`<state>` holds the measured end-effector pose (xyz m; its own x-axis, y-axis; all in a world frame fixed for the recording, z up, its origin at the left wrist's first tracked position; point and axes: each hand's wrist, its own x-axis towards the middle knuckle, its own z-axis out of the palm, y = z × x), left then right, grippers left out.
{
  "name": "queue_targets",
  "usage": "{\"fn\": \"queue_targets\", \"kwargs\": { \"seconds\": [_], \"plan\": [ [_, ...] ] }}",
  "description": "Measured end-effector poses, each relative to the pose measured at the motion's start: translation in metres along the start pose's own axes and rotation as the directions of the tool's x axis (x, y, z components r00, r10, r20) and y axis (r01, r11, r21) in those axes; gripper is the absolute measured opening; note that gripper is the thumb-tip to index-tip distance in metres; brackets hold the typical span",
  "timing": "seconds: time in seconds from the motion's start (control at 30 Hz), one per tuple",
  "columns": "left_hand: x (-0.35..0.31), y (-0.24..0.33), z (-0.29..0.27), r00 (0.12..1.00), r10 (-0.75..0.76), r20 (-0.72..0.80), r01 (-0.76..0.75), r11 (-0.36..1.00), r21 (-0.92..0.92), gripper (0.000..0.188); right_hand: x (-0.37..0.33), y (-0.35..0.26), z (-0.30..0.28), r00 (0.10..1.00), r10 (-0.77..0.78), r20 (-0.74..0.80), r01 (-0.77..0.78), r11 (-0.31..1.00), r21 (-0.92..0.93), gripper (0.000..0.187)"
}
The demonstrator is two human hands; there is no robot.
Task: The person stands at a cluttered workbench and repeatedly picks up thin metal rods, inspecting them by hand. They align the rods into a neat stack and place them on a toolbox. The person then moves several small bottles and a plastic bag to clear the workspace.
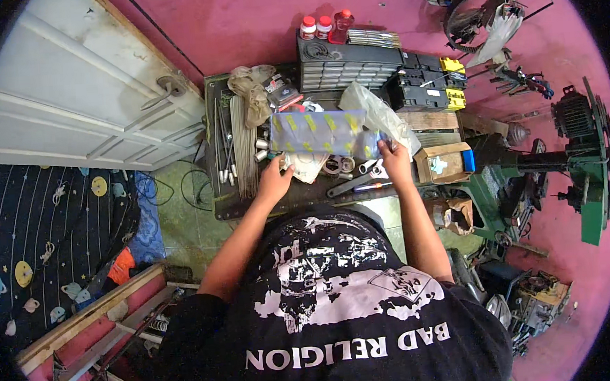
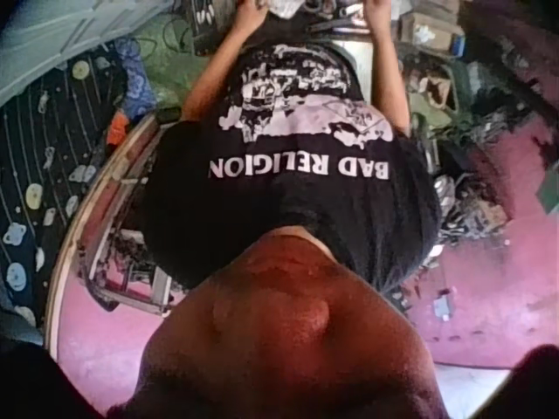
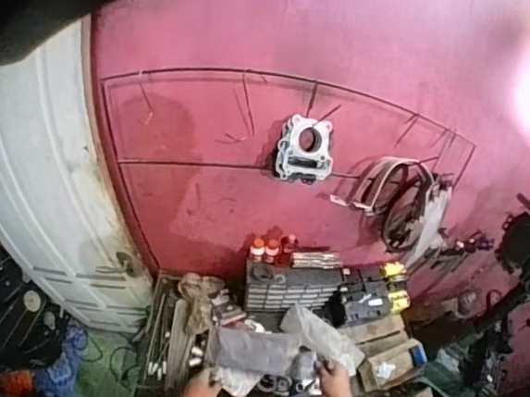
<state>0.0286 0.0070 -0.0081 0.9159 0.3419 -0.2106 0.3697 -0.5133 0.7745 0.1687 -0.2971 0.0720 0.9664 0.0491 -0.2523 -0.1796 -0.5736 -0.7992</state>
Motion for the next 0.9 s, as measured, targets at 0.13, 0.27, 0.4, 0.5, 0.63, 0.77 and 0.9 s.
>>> {"fn": "queue_targets", "kwargs": {
  "seconds": [0.13,0.27,0.4,0.5,0.63,0.77,0.9],
  "plan": [
    [0.001,-0.015,0.027,0.992,-0.128,0.019,0.129,0.98,-0.153,0.06,-0.009,0.049,-0.019,0.994,-0.106,0.009,0.105,0.961,-0.256,0.022],
    [0.014,-0.03,0.044,0.963,-0.27,-0.002,0.251,0.901,-0.355,0.069,-0.014,0.067,-0.037,0.926,-0.377,-0.002,0.367,0.903,-0.223,0.024],
    [0.008,0.003,0.042,0.969,-0.242,0.06,0.229,0.772,-0.593,0.061,-0.029,0.045,-0.06,0.869,-0.447,0.211,0.495,0.794,-0.353,0.036],
    [0.001,0.027,0.042,0.998,-0.059,0.028,0.059,0.638,-0.768,0.045,-0.033,0.044,-0.057,0.839,-0.437,0.324,0.536,0.765,-0.358,0.046],
    [-0.003,0.033,0.027,0.932,-0.255,0.259,0.363,0.676,-0.641,0.043,-0.036,0.035,-0.046,0.82,-0.495,0.288,0.573,0.689,-0.444,0.053],
    [-0.021,0.071,0.021,0.918,-0.009,0.396,0.253,0.783,-0.569,0.046,-0.049,0.006,-0.013,0.723,-0.522,0.453,0.69,0.578,-0.435,0.049],
    [-0.031,0.098,0.035,0.981,0.175,0.085,-0.089,0.791,-0.605,0.05,-0.054,-0.017,0.019,0.552,-0.601,0.578,0.792,0.594,-0.138,0.041]
  ]
}}
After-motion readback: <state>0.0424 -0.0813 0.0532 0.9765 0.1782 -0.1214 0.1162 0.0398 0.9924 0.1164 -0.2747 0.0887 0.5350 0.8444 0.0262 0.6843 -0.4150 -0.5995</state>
